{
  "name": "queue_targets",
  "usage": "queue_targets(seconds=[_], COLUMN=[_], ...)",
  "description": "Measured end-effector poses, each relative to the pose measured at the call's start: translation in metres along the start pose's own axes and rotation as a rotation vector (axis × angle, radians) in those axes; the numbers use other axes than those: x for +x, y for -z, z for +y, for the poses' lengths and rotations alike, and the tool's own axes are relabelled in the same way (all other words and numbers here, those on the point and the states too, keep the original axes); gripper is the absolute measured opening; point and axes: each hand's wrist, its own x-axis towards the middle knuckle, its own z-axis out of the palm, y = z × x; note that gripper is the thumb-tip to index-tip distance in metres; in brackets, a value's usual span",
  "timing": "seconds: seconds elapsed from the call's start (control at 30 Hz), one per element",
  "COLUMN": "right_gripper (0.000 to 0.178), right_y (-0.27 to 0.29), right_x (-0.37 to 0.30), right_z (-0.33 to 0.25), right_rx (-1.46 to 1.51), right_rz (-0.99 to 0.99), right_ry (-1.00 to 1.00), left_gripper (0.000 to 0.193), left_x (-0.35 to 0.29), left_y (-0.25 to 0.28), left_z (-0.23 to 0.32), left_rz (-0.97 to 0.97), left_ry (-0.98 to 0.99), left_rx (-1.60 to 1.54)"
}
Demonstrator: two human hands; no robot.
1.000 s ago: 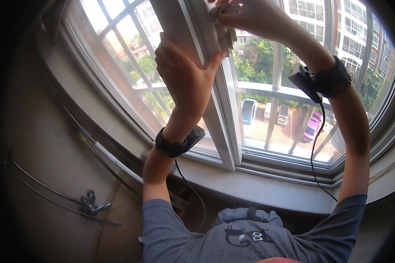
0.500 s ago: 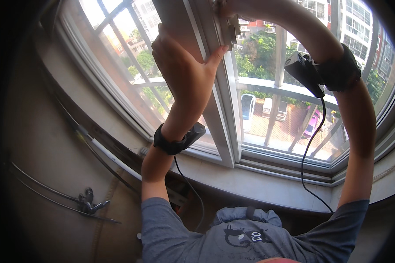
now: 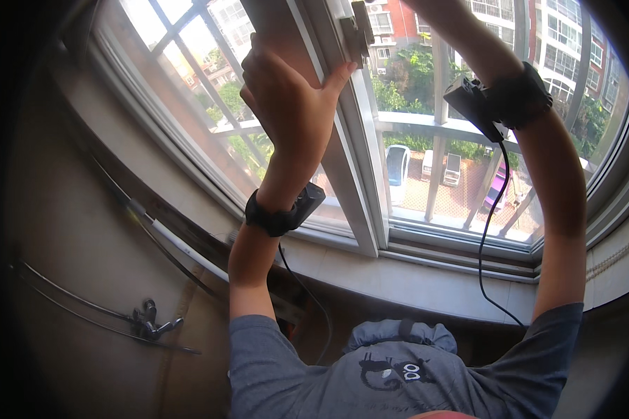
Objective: The person cleans the window frame and sill using a cloth, wiping the edges and corners of the bay window. They then move to the sink, turn on the tap, and rinse the cloth under running water.
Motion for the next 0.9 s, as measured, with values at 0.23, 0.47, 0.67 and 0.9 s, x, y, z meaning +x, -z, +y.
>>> queue_targets(seconds=[0.23, 0.47, 0.67, 0.9], right_gripper=[0.013, 0.014, 0.009, 0.025], right_y=[-0.002, -0.019, -0.018, 0.006], right_x=[-0.028, -0.064, -0.086, -0.098], right_z=[0.021, 0.049, 0.031, 0.052], right_rx=[0.089, -0.295, -0.167, -0.045], right_rz=[0.016, -0.073, -0.132, -0.514], right_ry=[0.483, 0.842, 0.320, -0.259], left_gripper=[0.098, 0.090, 0.089, 0.092], left_x=[-0.008, -0.004, -0.003, -0.005], left_y=[0.006, 0.004, 0.004, 0.002], left_z=[-0.020, -0.010, -0.008, -0.010], left_rz=[-0.042, -0.025, -0.027, -0.001], left_ry=[-0.032, -0.006, 0.008, -0.032], left_rx=[0.040, -0.054, -0.094, -0.027])
